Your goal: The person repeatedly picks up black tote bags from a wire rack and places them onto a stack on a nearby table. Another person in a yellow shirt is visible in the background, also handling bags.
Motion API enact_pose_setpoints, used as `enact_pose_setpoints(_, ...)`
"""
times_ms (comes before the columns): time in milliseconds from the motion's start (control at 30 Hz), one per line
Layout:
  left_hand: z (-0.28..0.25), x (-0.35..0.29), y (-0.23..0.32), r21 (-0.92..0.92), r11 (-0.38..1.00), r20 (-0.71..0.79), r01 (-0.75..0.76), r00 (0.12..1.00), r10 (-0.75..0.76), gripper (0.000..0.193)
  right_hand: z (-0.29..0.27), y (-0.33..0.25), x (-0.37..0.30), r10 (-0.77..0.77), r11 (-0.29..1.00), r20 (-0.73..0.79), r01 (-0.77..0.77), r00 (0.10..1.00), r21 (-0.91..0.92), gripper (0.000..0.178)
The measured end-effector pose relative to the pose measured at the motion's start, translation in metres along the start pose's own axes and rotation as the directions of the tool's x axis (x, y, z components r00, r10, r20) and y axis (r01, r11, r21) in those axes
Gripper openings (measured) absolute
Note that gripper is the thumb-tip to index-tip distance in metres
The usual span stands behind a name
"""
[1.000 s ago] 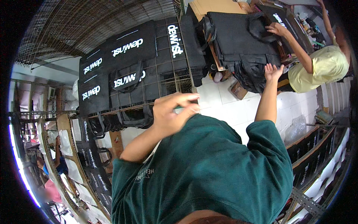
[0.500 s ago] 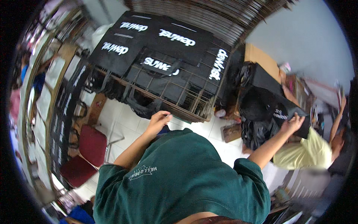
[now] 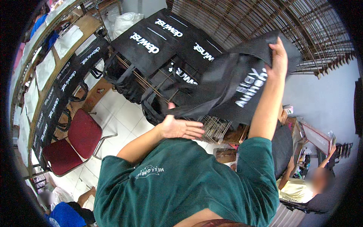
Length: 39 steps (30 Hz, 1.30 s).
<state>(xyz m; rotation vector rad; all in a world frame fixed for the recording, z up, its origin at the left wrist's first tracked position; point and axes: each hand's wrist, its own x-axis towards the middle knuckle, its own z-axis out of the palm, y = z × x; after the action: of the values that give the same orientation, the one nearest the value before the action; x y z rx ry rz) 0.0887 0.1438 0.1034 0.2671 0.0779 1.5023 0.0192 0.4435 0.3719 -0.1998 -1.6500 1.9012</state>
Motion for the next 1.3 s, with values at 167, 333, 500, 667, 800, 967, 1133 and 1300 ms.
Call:
enact_pose_setpoints(167,0.049,-0.072,0.074,0.109,0.817,-0.022,-0.566,0.82,0.571,0.133,0.055,0.0,-0.03,-0.056,0.989,0.067,0.047,0.996,0.139,0.057)
enact_pose_setpoints(333,0.074,-0.11,0.122,0.6,0.63,-0.074,-0.493,0.75,0.658,0.112,0.004,0.03,-0.087,-0.009,0.993,0.006,0.009,1.0,0.114,0.063)
enact_pose_setpoints(500,0.021,-0.098,0.15,0.579,0.768,-0.339,-0.272,0.777,0.531,0.087,-0.078,0.171,-0.152,0.283,0.938,-0.197,-0.314,0.939,-0.15,0.062)
enact_pose_setpoints(667,-0.118,-0.099,0.158,0.628,0.759,-0.741,0.17,0.429,0.517,0.083,-0.105,0.326,-0.188,0.492,0.802,-0.344,-0.57,0.799,-0.176,0.064)
enact_pose_setpoints(800,-0.194,-0.118,0.142,0.655,0.73,-0.74,0.194,0.361,0.568,0.083,-0.11,0.37,-0.203,0.572,0.776,-0.305,-0.623,0.761,-0.1,0.071)
enact_pose_setpoints(967,-0.183,-0.118,0.148,0.719,0.659,-0.693,0.221,0.31,0.651,0.085,-0.086,0.366,-0.216,0.531,0.765,-0.406,-0.627,0.744,-0.148,0.07)
enact_pose_setpoints(1133,-0.196,-0.122,0.148,0.741,0.633,-0.67,0.224,0.312,0.674,0.084,-0.09,0.372,-0.214,0.56,0.721,-0.398,-0.664,0.727,-0.199,0.071)
enact_pose_setpoints(1300,-0.18,-0.121,0.151,0.726,0.624,-0.688,0.29,0.283,0.669,0.084,-0.077,0.362,-0.212,0.549,0.634,-0.456,-0.705,0.701,-0.32,0.07)
